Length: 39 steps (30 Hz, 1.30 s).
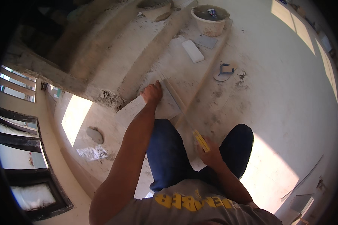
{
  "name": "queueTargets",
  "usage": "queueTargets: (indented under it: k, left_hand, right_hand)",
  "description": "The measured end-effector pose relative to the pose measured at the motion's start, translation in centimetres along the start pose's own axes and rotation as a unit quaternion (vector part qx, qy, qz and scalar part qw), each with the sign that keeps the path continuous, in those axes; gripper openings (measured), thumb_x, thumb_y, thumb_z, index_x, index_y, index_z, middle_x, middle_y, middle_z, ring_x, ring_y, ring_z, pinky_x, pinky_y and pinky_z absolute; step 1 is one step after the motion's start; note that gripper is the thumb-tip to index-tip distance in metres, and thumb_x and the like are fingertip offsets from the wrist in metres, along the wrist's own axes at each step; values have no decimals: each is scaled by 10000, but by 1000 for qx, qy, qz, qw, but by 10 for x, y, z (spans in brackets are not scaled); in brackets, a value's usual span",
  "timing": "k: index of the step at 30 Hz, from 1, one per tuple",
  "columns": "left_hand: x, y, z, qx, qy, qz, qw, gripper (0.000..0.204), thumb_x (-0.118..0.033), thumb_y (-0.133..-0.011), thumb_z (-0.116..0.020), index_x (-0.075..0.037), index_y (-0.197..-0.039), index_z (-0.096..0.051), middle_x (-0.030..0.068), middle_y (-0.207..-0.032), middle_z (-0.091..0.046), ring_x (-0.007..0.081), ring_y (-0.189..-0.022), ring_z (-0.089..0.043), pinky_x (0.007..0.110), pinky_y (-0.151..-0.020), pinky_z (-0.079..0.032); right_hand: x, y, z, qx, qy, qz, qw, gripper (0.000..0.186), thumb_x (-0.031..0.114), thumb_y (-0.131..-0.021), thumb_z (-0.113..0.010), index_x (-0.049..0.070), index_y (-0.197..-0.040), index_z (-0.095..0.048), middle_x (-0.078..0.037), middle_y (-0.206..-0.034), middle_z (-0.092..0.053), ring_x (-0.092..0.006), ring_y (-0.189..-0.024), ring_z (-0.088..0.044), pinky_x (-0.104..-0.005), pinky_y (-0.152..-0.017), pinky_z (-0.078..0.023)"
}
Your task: The person sits on the floor and uses a hand saw to cut a rectangular tile into two pieces.
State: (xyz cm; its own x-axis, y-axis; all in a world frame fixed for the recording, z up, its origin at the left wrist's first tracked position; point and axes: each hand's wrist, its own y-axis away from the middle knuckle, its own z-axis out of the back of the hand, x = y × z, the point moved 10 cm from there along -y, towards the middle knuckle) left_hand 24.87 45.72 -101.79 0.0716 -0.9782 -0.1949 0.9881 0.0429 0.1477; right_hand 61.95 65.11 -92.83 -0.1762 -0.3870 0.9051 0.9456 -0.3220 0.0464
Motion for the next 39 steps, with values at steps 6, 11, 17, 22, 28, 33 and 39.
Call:
queueTargets:
  k: [6, 11, 17, 22, 28, 33, 39]
  left_hand:
    - [5, -8, -1, 1, 2, -6, 1000, 687, -556, -1109, -355, -6, -1267, -735, 229, -1222, -762, 386, -1226, -697, 614, -1203, -313]
    - [8, -4, -1, -5, 0, -12, 1000, 668, -542, -1109, -367, -6, -1239, -742, 227, -1236, -756, 388, -1227, -695, 633, -1184, -326]
    - [-9, -3, -4, 9, 10, -32, 999, 667, -533, -1110, -350, -14, -1237, -750, 222, -1304, -734, 392, -1256, -680, 635, -1187, -313]
    - [-2, -5, -2, 28, -11, -12, 999, 656, -523, -1113, -338, -33, -1271, -745, 223, -1311, -731, 389, -1279, -666, 634, -1206, -276]
    - [15, -8, -2, -4, 9, -14, 1000, 659, -537, -1109, -338, -45, -1302, -731, 226, -1331, -721, 403, -1295, -652, 642, -1211, -262]
    - [-8, -8, -8, 13, 6, -33, 999, 661, -530, -1113, -324, -37, -1314, -717, 227, -1344, -713, 401, -1306, -645, 650, -1209, -258]
    - [5, -9, -6, -2, 7, -23, 1000, 642, -515, -1116, -312, -64, -1307, -727, 222, -1324, -723, 394, -1297, -649, 642, -1210, -256]
  right_hand:
    - [3, -88, -50, 24, 21, 14, 999, 364, 286, -1011, -672, -24, -1201, -640, -309, -951, -700, -531, -895, -680, -542, -785, -549]
    - [7, 51, 31, 40, 14, -81, 996, 261, 120, -945, -717, -41, -1140, -652, -243, -904, -734, -364, -794, -766, -391, -737, -590]
    - [-4, -58, -17, 17, 26, -21, 999, 235, 188, -974, -698, -34, -1018, -634, -273, -861, -678, -449, -808, -706, -455, -715, -542]
    - [-5, -84, -37, -6, -4, 12, 1000, 319, 259, -996, -691, -32, -1116, -639, -303, -914, -688, -523, -850, -673, -548, -772, -532]
    - [1, 39, 26, 82, -14, -81, 993, 259, 176, -1003, -684, 2, -1193, -656, -262, -968, -724, -412, -965, -750, -438, -816, -571]
    - [-5, -78, -28, -34, 43, 53, 997, 292, 246, -1014, -692, -27, -1109, -647, -301, -924, -682, -507, -865, -680, -507, -743, -534]
    - [3, -26, -12, 41, -12, -80, 996, 282, 235, -1002, -693, -19, -1119, -654, -281, -870, -682, -467, -848, -704, -480, -755, -546]
